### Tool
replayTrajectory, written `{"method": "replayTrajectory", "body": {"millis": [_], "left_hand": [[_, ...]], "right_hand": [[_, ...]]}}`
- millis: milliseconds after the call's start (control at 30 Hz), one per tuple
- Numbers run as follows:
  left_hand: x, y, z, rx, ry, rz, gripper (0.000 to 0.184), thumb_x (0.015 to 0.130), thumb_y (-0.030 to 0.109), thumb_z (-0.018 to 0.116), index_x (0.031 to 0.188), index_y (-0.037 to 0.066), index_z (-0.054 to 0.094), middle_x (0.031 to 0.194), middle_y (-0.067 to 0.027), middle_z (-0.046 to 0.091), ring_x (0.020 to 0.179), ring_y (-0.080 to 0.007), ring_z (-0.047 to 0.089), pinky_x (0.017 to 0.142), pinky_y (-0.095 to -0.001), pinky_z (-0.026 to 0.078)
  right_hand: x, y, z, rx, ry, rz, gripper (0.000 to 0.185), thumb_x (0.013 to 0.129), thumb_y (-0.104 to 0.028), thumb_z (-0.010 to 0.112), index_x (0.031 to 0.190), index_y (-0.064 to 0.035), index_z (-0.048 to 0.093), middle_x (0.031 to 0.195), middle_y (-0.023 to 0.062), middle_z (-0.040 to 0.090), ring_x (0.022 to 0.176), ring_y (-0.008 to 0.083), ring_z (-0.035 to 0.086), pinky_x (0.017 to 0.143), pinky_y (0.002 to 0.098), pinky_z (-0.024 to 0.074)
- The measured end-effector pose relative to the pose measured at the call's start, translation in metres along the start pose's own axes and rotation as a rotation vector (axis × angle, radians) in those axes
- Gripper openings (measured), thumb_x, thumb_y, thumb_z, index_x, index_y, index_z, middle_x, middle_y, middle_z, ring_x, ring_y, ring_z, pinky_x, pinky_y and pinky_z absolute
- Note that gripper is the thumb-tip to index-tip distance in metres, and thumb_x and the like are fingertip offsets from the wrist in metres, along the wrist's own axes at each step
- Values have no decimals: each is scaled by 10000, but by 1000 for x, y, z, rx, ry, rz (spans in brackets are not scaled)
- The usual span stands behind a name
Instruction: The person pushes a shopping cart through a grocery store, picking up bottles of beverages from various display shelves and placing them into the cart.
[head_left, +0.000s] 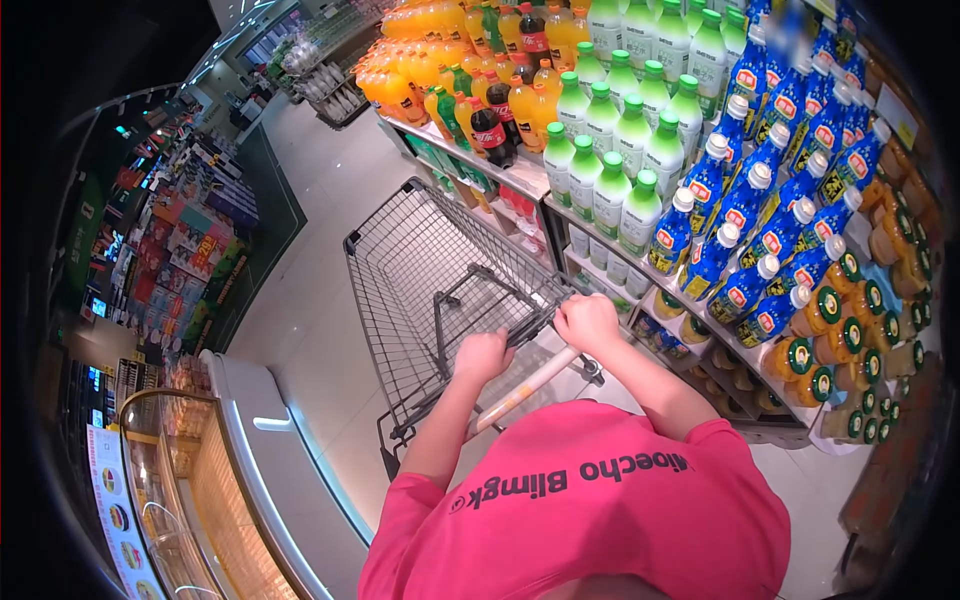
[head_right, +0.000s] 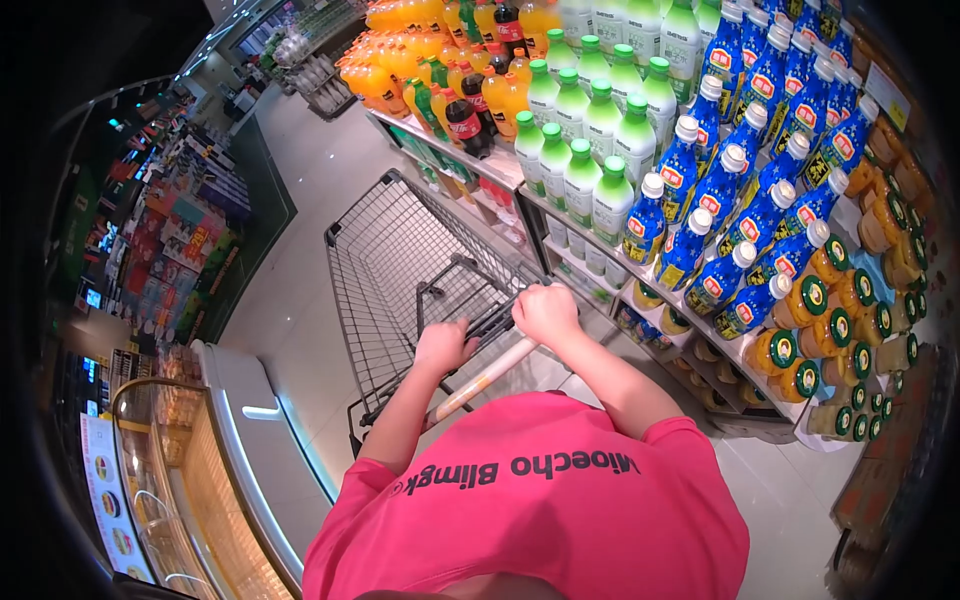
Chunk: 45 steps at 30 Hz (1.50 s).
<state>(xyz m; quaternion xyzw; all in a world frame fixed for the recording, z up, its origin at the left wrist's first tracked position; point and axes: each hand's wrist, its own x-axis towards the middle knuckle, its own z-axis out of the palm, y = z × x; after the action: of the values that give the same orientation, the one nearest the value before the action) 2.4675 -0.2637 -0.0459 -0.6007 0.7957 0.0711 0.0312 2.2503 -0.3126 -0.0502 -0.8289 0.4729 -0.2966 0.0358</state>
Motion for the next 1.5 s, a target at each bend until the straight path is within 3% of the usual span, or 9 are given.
{"method": "replayTrajectory", "body": {"millis": [233,367,467,600,800,967,1333,1500], "left_hand": [[0,-1,-3,30,14,14,291,804,310,605,839,29,536,726,-150,646,687,-319,644,636,-419,514],[0,0,4,25,44,21,327,814,355,595,835,37,525,697,-144,637,652,-319,635,605,-422,504],[-2,4,0,27,22,-5,286,804,297,603,839,20,542,694,-149,647,643,-320,643,633,-420,516],[-1,-2,1,25,47,25,250,811,282,583,834,35,557,668,-128,647,615,-291,645,553,-403,507],[5,-21,2,-44,64,43,201,821,244,570,838,43,570,681,-110,653,628,-267,654,556,-397,510],[19,-50,7,-188,53,-26,286,808,305,618,850,24,591,727,-150,653,685,-315,649,627,-428,518],[49,-130,-5,-254,23,-53,255,796,277,635,858,31,616,822,-160,662,782,-319,648,705,-428,515],[62,-158,-18,-269,29,-53,210,795,221,630,870,25,631,853,-162,669,808,-312,658,717,-416,526]], "right_hand": [[0,-1,-1,15,-12,-6,223,721,-223,583,571,-65,634,594,95,598,561,266,592,593,388,453],[0,-4,-8,-15,-53,12,222,728,-223,580,581,-67,639,609,97,606,561,265,590,593,389,450],[1,-3,-5,-22,-73,10,220,727,-220,579,581,-68,640,610,95,605,561,264,590,596,390,449],[7,-6,-3,-76,-121,4,222,724,-219,580,576,-65,641,599,92,601,557,261,593,600,387,450],[22,-10,5,-95,-134,-3,223,719,-221,579,575,-61,633,596,103,592,562,279,593,581,398,453],[44,-17,19,-94,-108,6,243,703,-242,589,545,-57,594,585,106,578,551,294,579,574,399,452],[102,-40,73,-94,42,-34,228,661,-203,605,492,-77,518,560,97,554,524,299,545,545,409,437],[129,-48,88,-109,53,-11,220,684,-221,597,523,-74,570,580,91,578,531,290,566,544,397,453]]}}
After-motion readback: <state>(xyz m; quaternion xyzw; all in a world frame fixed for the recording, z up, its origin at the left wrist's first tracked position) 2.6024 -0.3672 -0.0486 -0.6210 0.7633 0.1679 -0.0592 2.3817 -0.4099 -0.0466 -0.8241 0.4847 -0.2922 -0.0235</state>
